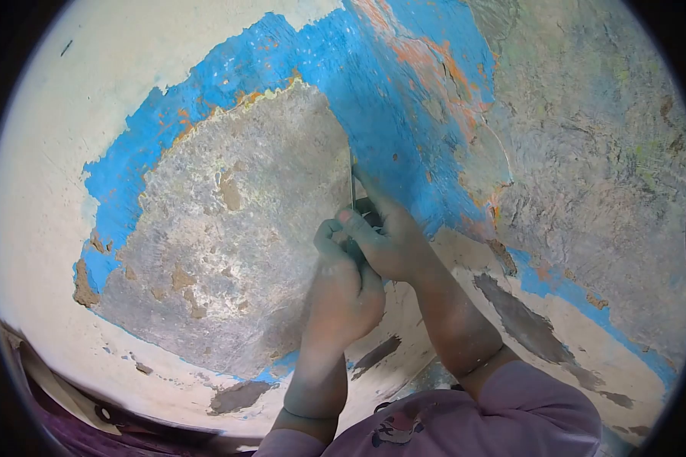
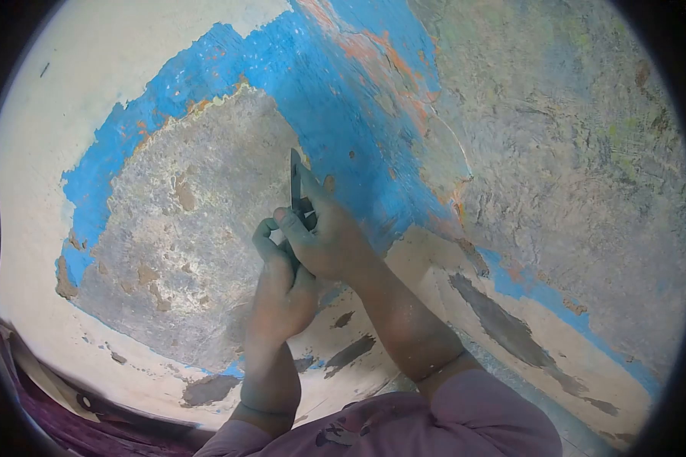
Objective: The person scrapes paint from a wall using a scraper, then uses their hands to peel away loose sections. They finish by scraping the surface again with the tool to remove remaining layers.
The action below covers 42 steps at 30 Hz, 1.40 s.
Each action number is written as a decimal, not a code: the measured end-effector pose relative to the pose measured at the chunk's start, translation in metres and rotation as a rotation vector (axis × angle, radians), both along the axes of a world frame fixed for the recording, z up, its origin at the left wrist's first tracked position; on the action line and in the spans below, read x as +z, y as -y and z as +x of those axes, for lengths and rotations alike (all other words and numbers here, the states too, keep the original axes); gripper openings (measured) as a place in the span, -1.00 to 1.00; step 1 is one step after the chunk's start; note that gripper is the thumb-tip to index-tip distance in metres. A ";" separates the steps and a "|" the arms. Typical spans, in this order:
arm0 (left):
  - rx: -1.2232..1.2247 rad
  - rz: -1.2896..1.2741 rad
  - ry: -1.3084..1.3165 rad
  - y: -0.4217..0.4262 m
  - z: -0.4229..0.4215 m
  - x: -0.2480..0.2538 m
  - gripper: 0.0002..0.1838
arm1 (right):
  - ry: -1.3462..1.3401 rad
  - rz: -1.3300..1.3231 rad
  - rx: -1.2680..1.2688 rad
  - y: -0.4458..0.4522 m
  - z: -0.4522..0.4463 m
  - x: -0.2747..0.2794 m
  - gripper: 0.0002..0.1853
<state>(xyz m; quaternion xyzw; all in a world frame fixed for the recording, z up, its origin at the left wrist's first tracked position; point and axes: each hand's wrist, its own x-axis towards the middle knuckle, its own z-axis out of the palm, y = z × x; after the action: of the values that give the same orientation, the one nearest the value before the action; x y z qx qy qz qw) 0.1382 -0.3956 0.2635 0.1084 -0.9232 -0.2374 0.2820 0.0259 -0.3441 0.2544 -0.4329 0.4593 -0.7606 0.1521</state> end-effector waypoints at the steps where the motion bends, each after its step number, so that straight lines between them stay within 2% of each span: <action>1: -0.050 0.031 -0.046 0.000 -0.003 -0.005 -0.43 | -0.025 0.016 -0.018 0.002 0.000 0.000 -0.40; 3: -0.108 0.063 -0.095 -0.001 -0.010 -0.020 -0.41 | -0.014 0.039 0.000 0.015 -0.006 -0.008 -0.40; 5: -0.044 0.259 -0.219 -0.001 -0.015 -0.037 -0.44 | -0.003 0.065 0.019 0.021 -0.008 -0.011 -0.40; 6: -0.046 0.256 -0.217 -0.005 -0.016 -0.040 -0.44 | 0.008 0.097 0.000 0.022 -0.006 -0.011 -0.39; 8: -0.028 0.501 -0.278 -0.008 -0.017 -0.042 -0.34 | 0.024 0.124 -0.023 0.028 -0.002 -0.014 -0.38; 11: -0.071 0.417 -0.297 0.005 -0.016 -0.050 -0.31 | 0.061 0.149 -0.040 0.044 0.003 -0.025 -0.38; 14: -0.143 0.360 -0.388 0.014 -0.021 -0.048 -0.29 | -0.034 0.019 -0.165 0.063 0.001 -0.032 -0.38; 16: -0.102 0.323 -0.348 0.018 -0.030 -0.040 -0.31 | -0.225 -0.020 -0.393 0.069 -0.008 -0.027 -0.38; 17: -0.061 0.286 -0.313 0.018 -0.033 -0.036 -0.33 | -0.219 -0.014 -0.392 0.068 -0.011 -0.026 -0.38; 19: -0.108 0.281 -0.338 0.018 -0.036 -0.035 -0.28 | 0.054 0.004 -0.142 0.055 -0.013 -0.010 -0.38; 20: -0.159 0.268 -0.370 0.016 -0.038 -0.034 -0.23 | 0.053 0.007 -0.146 0.054 -0.011 -0.014 -0.38; 21: -0.164 0.269 -0.373 0.012 -0.034 -0.035 -0.23 | -0.062 0.068 -0.201 0.053 -0.008 -0.022 -0.38; 22: -0.088 0.221 -0.319 0.005 -0.025 -0.037 -0.17 | -0.179 0.125 -0.257 0.054 -0.008 -0.026 -0.38; 23: -0.013 0.170 -0.266 0.001 -0.023 -0.037 -0.10 | -0.185 0.118 -0.265 0.057 -0.011 -0.027 -0.38; 26: 0.079 0.308 -0.227 -0.005 -0.034 -0.025 -0.16 | -0.169 0.084 -0.238 0.063 -0.018 -0.026 -0.37; 29: 0.173 0.327 -0.137 -0.008 -0.046 -0.008 -0.22 | -0.020 -0.013 -0.090 0.054 -0.026 -0.012 -0.36; 31: 0.127 0.244 -0.167 -0.015 -0.036 -0.017 -0.25 | -0.200 0.137 -0.176 0.039 -0.023 -0.010 -0.36; 32: 0.089 0.165 -0.193 -0.016 -0.034 -0.020 -0.27 | -0.204 0.129 -0.187 0.039 -0.022 -0.012 -0.36; 34: 0.086 0.206 -0.250 -0.009 -0.047 -0.030 -0.30 | -0.658 0.221 -0.630 0.040 -0.021 -0.018 -0.36; 35: 0.097 0.254 -0.296 -0.006 -0.049 -0.034 -0.33 | -0.653 0.223 -0.627 0.043 -0.026 -0.016 -0.36; 37: 0.128 0.341 -0.201 -0.009 -0.051 -0.018 -0.37 | -0.152 0.117 -0.092 0.045 -0.036 -0.007 -0.37; 38: 0.147 0.423 -0.118 -0.010 -0.052 -0.012 -0.40 | -0.148 0.122 -0.089 0.042 -0.032 -0.007 -0.37; 39: 0.146 0.426 -0.117 -0.009 -0.047 -0.016 -0.40 | -0.281 0.124 -0.303 0.039 -0.027 -0.007 -0.40; 40: 0.066 0.305 -0.168 -0.008 -0.042 -0.022 -0.42 | -0.416 0.121 -0.522 0.037 -0.023 -0.007 -0.44; 41: -0.018 0.179 -0.223 -0.005 -0.041 -0.025 -0.43 | -0.420 0.116 -0.532 0.039 -0.022 -0.010 -0.44; 42: -0.026 0.175 -0.232 -0.002 -0.046 -0.024 -0.43 | -0.506 0.154 -0.621 0.042 -0.020 -0.012 -0.43</action>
<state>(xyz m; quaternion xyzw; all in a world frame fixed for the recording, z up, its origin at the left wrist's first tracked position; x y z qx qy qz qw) 0.0923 -0.3935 0.2395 0.0923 -0.8616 -0.3316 0.3731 0.0056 -0.3865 0.2422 -0.4347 0.6467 -0.6031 -0.1707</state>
